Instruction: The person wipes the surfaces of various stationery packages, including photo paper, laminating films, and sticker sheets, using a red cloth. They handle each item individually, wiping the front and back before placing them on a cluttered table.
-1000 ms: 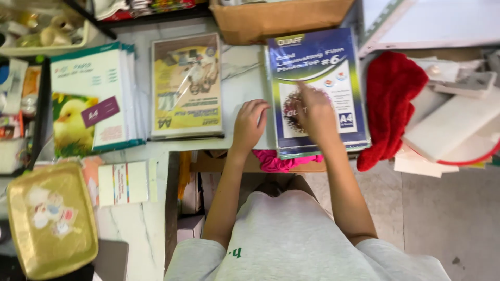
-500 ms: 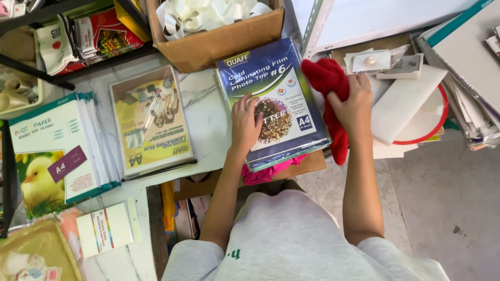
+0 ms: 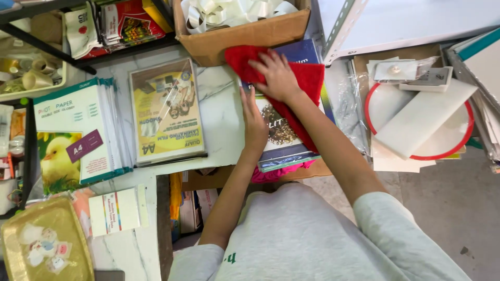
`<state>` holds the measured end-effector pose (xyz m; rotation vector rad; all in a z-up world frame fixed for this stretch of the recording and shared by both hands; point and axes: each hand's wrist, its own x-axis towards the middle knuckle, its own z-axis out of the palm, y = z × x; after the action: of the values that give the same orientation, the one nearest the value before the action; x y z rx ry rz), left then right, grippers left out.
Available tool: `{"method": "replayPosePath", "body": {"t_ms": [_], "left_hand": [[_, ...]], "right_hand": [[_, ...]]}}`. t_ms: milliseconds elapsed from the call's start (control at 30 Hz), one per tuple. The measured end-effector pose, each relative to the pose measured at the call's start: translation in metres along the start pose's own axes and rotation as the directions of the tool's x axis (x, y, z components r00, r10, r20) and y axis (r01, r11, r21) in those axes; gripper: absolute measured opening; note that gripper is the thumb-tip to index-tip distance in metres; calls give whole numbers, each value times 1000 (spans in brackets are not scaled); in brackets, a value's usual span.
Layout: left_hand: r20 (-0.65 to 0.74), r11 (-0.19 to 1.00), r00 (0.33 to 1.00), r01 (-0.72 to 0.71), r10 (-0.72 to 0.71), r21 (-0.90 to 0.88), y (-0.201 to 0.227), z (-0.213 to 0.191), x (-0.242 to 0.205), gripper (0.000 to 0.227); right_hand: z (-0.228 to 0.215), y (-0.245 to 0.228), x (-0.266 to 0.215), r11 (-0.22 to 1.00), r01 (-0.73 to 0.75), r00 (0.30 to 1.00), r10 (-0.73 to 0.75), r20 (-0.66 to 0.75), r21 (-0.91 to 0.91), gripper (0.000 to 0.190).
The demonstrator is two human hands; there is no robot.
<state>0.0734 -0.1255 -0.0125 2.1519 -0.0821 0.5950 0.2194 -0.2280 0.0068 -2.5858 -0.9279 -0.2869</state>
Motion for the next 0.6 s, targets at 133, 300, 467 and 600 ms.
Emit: {"method": "replayPosePath", "body": {"t_ms": [133, 300, 467, 600], "left_hand": [[28, 996, 996, 87, -86, -24, 2, -4, -1, 83], [-95, 974, 995, -33, 11, -223, -7, -6, -7, 63], [-122, 953, 962, -262, 245, -152, 0, -13, -16, 61], [68, 954, 952, -299, 300, -23, 10, -14, -12, 67]], "right_hand": [[22, -9, 19, 988, -152, 985, 149, -82, -29, 60], [29, -43, -48, 998, 58, 987, -51, -153, 40, 53], [-20, -82, -122, 993, 49, 990, -33, -141, 108, 45], [-13, -42, -113, 1000, 6, 994, -3, -109, 31, 51]]}}
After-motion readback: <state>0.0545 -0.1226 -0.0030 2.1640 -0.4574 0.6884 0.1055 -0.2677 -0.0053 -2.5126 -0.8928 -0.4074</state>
